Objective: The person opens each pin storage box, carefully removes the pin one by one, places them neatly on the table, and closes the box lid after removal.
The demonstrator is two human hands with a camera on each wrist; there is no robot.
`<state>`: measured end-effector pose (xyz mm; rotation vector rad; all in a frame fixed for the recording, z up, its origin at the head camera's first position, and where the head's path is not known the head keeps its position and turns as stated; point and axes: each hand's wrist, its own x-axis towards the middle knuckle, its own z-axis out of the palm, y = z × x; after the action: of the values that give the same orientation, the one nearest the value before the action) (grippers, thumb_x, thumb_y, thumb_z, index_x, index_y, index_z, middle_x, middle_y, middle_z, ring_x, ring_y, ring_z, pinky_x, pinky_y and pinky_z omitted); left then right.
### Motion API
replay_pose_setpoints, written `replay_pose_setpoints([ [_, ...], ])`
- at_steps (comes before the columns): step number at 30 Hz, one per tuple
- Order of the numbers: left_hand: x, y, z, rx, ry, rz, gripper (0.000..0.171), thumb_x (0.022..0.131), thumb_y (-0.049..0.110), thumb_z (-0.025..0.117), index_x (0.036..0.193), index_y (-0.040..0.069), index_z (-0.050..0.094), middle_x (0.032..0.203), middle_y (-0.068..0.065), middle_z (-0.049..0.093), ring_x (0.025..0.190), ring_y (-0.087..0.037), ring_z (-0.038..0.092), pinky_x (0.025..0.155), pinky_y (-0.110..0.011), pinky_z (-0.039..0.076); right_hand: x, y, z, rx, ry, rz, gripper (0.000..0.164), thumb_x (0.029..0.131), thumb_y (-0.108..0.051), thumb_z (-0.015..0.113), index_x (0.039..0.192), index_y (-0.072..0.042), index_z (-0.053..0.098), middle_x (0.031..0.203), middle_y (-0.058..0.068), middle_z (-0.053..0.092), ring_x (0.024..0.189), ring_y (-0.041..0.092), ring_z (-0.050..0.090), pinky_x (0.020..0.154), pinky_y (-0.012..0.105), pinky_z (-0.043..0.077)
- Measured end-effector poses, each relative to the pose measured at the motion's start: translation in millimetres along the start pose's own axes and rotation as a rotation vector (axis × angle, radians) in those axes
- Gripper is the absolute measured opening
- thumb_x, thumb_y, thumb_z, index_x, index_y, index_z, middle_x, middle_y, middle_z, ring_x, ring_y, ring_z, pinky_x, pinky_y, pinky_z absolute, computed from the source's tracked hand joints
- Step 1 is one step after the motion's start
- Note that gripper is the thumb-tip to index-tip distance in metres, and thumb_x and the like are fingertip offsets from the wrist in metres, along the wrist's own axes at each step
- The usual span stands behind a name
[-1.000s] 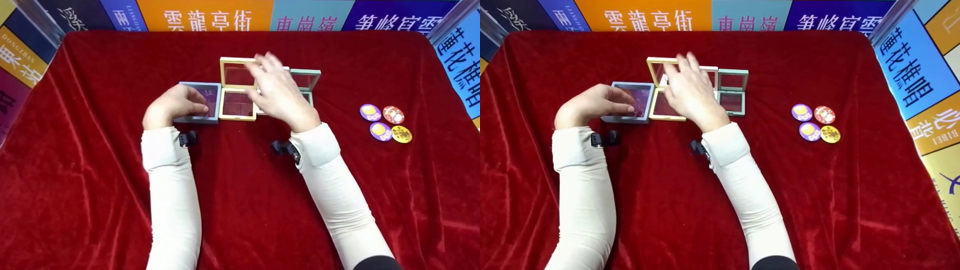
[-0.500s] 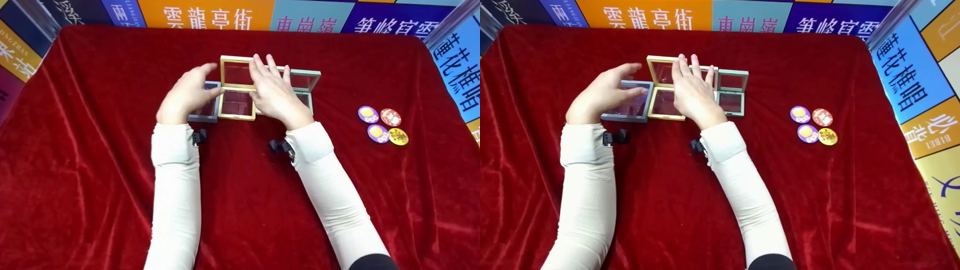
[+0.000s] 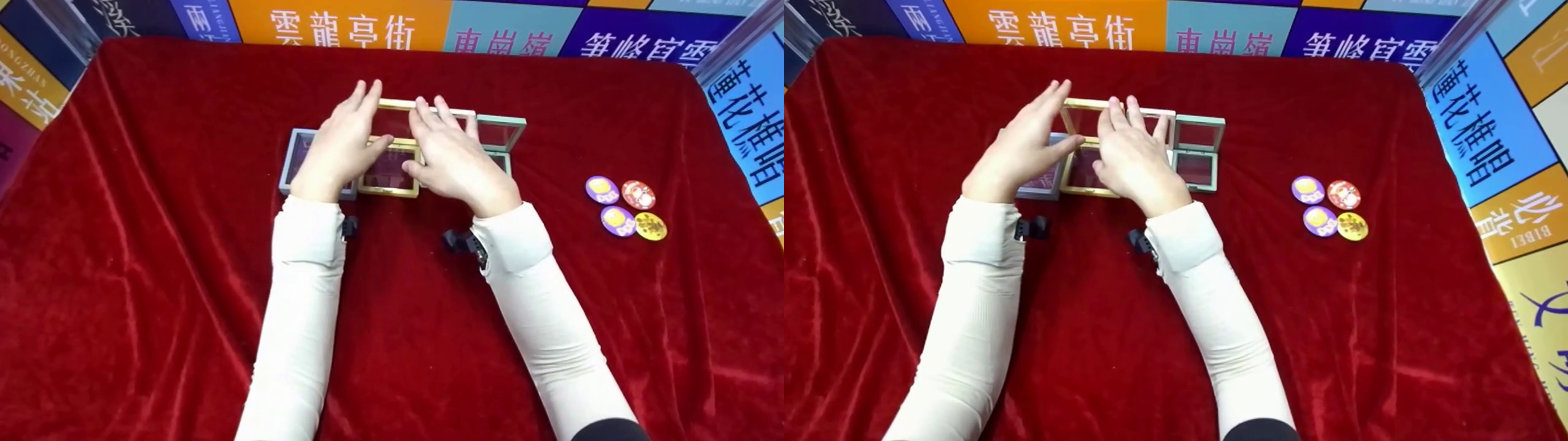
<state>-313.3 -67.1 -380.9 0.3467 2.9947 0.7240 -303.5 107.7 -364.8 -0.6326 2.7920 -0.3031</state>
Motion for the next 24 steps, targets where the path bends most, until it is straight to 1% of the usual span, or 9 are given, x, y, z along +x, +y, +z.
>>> replay_pose_setpoints([
  [3, 1.5, 1.5, 3.4, 0.05, 0.007, 0.004, 0.07, 0.094, 0.031, 0.056, 0.152, 0.013, 0.021, 0.159, -0.013, 0.02, 0.144, -0.029, 0.028, 0.114, -0.047, 0.031, -2.8, -0.7, -2.8, -0.019, -0.044, -0.013, 0.074, 0.095, -0.037, 0.052, 0.152, -0.006, 0.017, 0.162, 0.006, -0.004, 0.15, 0.026, -0.008, 0.118, 0.058, 0.003],
  [5, 2.6, 2.9, 4.9, 0.072, 0.015, 0.004, 0.067, 0.094, 0.03, 0.056, 0.151, 0.011, 0.024, 0.158, -0.014, 0.023, 0.143, -0.031, 0.03, 0.112, -0.048, 0.033, -4.3, -0.8, -4.4, -0.034, -0.068, -0.021, 0.072, 0.095, -0.038, 0.053, 0.151, -0.006, 0.02, 0.162, 0.006, -0.005, 0.15, 0.026, -0.008, 0.119, 0.056, 0.006],
  [8, 3.8, 3.7, 5.8, 0.09, 0.034, -0.007, 0.065, 0.095, 0.029, 0.055, 0.15, 0.01, 0.027, 0.156, -0.014, 0.028, 0.141, -0.031, 0.034, 0.111, -0.049, 0.035, -5.8, -1.1, -6.5, -0.045, -0.08, -0.035, 0.07, 0.095, -0.039, 0.052, 0.151, -0.008, 0.023, 0.162, 0.008, -0.005, 0.15, 0.027, -0.008, 0.119, 0.054, 0.006],
  [11, 4.3, 2.7, 5.2, 0.098, 0.06, -0.03, 0.064, 0.095, 0.029, 0.055, 0.149, 0.008, 0.028, 0.152, -0.012, 0.036, 0.138, -0.03, 0.039, 0.11, -0.047, 0.037, -7.1, -1.3, -8.9, -0.036, -0.075, -0.042, 0.068, 0.095, -0.039, 0.052, 0.151, -0.01, 0.024, 0.162, 0.008, -0.001, 0.15, 0.027, -0.006, 0.12, 0.053, 0.006],
  [15, 4.7, 0.9, 5.9, 0.119, 0.079, -0.046, 0.06, 0.096, 0.028, 0.053, 0.148, 0.007, 0.031, 0.146, -0.012, 0.045, 0.132, -0.03, 0.046, 0.105, -0.046, 0.042, -9.6, 0.5, -12.0, -0.025, -0.03, -0.054, 0.068, 0.095, -0.039, 0.052, 0.15, -0.01, 0.026, 0.161, 0.012, 0.009, 0.15, 0.029, 0.0, 0.12, 0.051, 0.008],
  [19, 5.5, -0.7, 7.2, 0.137, 0.102, -0.038, 0.05, 0.097, 0.025, 0.051, 0.144, 0.01, 0.041, 0.139, -0.012, 0.052, 0.126, -0.031, 0.052, 0.098, -0.048, 0.046, -12.3, 3.9, -14.2, -0.003, 0.039, -0.078, 0.066, 0.094, -0.037, 0.053, 0.148, -0.008, 0.031, 0.158, 0.018, 0.018, 0.149, 0.034, 0.007, 0.121, 0.049, 0.009],
  [24, 3.8, -5.5, 6.2, 0.122, 0.156, -0.035, 0.036, 0.097, 0.022, 0.051, 0.133, 0.015, 0.055, 0.127, -0.01, 0.062, 0.116, -0.03, 0.059, 0.093, -0.047, 0.049, -14.2, 5.8, -16.9, 0.029, 0.083, -0.072, 0.063, 0.093, -0.037, 0.052, 0.146, -0.008, 0.035, 0.158, 0.017, 0.018, 0.149, 0.034, 0.009, 0.12, 0.051, 0.009],
])
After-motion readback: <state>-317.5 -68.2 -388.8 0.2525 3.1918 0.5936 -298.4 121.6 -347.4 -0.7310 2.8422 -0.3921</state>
